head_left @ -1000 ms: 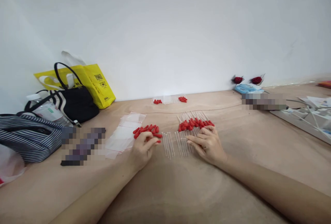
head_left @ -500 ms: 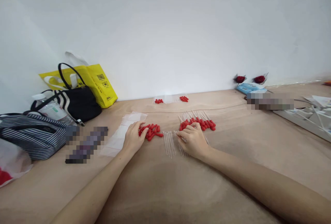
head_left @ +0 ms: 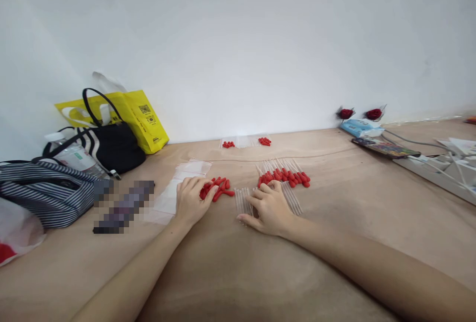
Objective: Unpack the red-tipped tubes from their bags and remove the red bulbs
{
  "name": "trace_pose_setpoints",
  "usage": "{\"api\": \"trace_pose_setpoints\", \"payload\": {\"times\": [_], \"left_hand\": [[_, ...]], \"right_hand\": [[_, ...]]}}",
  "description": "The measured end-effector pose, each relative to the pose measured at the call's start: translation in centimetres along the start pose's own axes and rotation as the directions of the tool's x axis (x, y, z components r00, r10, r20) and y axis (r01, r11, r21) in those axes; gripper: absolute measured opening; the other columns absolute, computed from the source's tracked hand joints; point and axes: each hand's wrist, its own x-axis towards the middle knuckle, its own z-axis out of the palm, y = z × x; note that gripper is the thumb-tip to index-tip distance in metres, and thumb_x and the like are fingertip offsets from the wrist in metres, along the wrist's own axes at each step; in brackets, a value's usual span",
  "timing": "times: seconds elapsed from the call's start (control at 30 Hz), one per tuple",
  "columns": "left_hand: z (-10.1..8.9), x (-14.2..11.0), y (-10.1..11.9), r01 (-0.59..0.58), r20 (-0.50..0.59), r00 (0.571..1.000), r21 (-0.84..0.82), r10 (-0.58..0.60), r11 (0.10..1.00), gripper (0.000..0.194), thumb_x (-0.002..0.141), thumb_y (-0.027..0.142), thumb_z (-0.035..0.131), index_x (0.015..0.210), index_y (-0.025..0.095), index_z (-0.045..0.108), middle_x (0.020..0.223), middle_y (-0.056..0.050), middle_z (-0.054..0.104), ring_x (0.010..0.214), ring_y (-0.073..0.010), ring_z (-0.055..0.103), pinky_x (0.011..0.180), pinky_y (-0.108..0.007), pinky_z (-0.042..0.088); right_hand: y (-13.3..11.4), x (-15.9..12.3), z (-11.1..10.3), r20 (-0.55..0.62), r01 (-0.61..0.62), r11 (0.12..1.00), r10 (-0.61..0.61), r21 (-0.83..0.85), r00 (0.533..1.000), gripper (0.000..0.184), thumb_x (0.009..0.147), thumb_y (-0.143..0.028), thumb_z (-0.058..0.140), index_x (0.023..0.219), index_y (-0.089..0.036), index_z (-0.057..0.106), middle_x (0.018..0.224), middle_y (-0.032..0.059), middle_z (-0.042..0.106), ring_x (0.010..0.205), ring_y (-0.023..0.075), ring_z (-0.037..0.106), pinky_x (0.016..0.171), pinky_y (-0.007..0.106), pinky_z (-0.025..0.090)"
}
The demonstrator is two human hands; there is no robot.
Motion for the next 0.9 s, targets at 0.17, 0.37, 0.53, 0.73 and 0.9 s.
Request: {"api": "trace_pose_setpoints", "payload": {"times": [0.17, 0.37, 0.53, 0.73, 0.9], "left_hand": [[-0.1, -0.3, 1.4, -0.077, 0.005, 0.997, -0.049, 0.077, 0.996, 0.015, 0.078, 0.035, 0.052, 0.076, 0.023, 0.061, 0.08, -0.002, 0.064, 0.081, -0.0201, 0.052, 0.072, -0.034, 0.034], [0.6, 1.8, 3.2, -0.013, 0.184, 0.983, -0.078, 0.027, 0.997, 0.019, 0.076, 0.038, 0.052, 0.076, 0.022, 0.063, 0.08, -0.002, 0.062, 0.083, -0.0214, 0.051, 0.071, -0.035, 0.034], [2.8, 5.4, 6.9, 0.085, 0.439, 0.898, -0.148, -0.011, 0.985, 0.026, 0.071, 0.047, 0.053, 0.068, 0.023, 0.065, 0.078, -0.002, 0.062, 0.086, -0.0226, 0.052, 0.074, -0.035, 0.034], [4.9, 8.1, 10.1, 0.24, 0.605, 0.792, -0.18, -0.085, 0.954, 0.047, 0.068, 0.061, 0.044, 0.052, 0.021, 0.06, 0.056, 0.001, 0.06, 0.063, -0.0167, 0.055, 0.065, -0.029, 0.034], [5.1, 8.8, 11.3, 0.244, 0.638, 0.763, -0.136, -0.103, 0.96, 0.045, 0.062, 0.059, 0.05, 0.042, 0.018, 0.052, 0.043, 0.001, 0.051, 0.051, -0.0144, 0.049, 0.058, -0.027, 0.032]], "right_hand": [[0.0, 0.0, 0.1, -0.003, 0.008, 1.0, -0.008, 0.031, 1.0, 0.047, 0.076, -0.059, 0.042, 0.07, -0.018, 0.063, 0.066, 0.0049, 0.06, 0.072, 0.0173, 0.044, 0.073, 0.038, 0.021], [1.0, -0.8, -0.5, -0.156, 0.012, 0.994, 0.004, 0.107, 0.988, 0.029, 0.081, -0.042, 0.046, 0.072, -0.021, 0.064, 0.062, 0.0007, 0.06, 0.067, 0.0138, 0.044, 0.073, 0.035, 0.022], [3.4, -3.5, -1.9, -0.214, 0.018, 0.997, 0.0, 0.079, 0.977, 0.028, 0.08, -0.033, 0.049, 0.059, -0.02, 0.062, 0.051, -0.0009, 0.055, 0.062, 0.012, 0.042, 0.073, 0.034, 0.022], [5.9, -5.3, -3.1, -0.248, -0.083, 0.996, 0.086, 0.023, 0.965, 0.032, 0.08, -0.027, 0.05, 0.05, -0.018, 0.056, 0.053, -0.0014, 0.058, 0.057, 0.0102, 0.041, 0.074, 0.033, 0.021], [5.8, -4.9, -3.0, -0.255, -0.086, 0.995, 0.094, 0.043, 0.962, 0.031, 0.079, -0.028, 0.05, 0.051, -0.018, 0.055, 0.051, -0.0017, 0.057, 0.057, 0.0102, 0.041, 0.075, 0.033, 0.022]]}}
